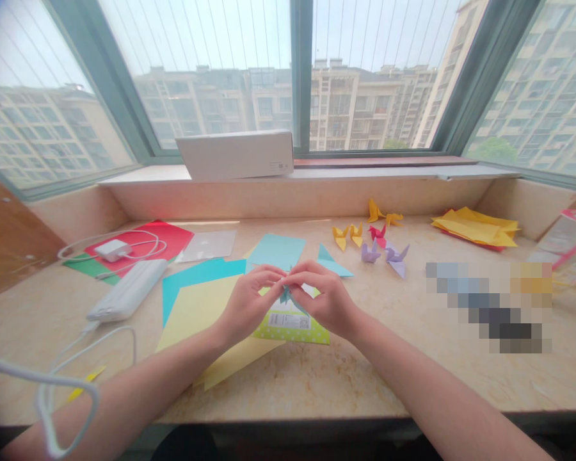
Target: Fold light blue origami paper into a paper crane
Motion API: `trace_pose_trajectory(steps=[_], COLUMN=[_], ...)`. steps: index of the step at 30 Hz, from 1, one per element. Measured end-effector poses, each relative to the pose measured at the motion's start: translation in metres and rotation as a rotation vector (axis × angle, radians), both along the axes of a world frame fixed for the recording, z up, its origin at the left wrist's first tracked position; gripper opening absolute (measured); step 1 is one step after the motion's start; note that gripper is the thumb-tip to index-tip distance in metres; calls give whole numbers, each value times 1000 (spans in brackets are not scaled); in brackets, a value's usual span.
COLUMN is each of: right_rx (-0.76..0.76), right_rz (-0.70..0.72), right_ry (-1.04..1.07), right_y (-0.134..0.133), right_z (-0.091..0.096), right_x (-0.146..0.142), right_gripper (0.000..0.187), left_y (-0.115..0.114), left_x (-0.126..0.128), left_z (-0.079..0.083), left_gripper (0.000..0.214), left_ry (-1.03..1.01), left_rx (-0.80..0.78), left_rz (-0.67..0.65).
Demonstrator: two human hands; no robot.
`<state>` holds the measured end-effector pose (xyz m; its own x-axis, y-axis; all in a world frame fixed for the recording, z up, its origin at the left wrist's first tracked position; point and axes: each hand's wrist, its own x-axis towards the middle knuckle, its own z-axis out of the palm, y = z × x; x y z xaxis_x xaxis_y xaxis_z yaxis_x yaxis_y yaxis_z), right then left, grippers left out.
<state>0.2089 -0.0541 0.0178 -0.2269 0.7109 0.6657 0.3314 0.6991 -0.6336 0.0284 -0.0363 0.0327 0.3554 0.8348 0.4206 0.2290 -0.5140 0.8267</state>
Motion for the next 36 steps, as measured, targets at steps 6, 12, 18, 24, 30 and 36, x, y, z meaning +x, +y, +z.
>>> trace_pose_trajectory(steps=[6, 12, 18, 24, 30, 36], right_rx=[29, 44, 75, 57, -3, -69], right_rz=[-16, -47, -18, -4, 46, 58], right_ry=[9, 28, -1, 2, 52, 134], right_y=[-2, 0, 2, 3, 4, 6], right_z=[2, 2, 1, 2, 1, -4], right_x=[0, 0, 2, 3, 6, 5], right_gripper=[20, 10, 8, 11, 15, 14], left_y=[0, -3, -2, 0, 2, 1], left_x=[0, 0, 0, 0, -1, -1], left_z=[0, 1, 2, 3, 2, 4], left_gripper=[19, 20, 27, 23, 23, 19], left_ry=[-32, -11, -34, -74, -105, -83], left_rx=[-27, -34, -75, -105, -92, -39], left_rz=[-14, -22, -45, -81, -104, -76])
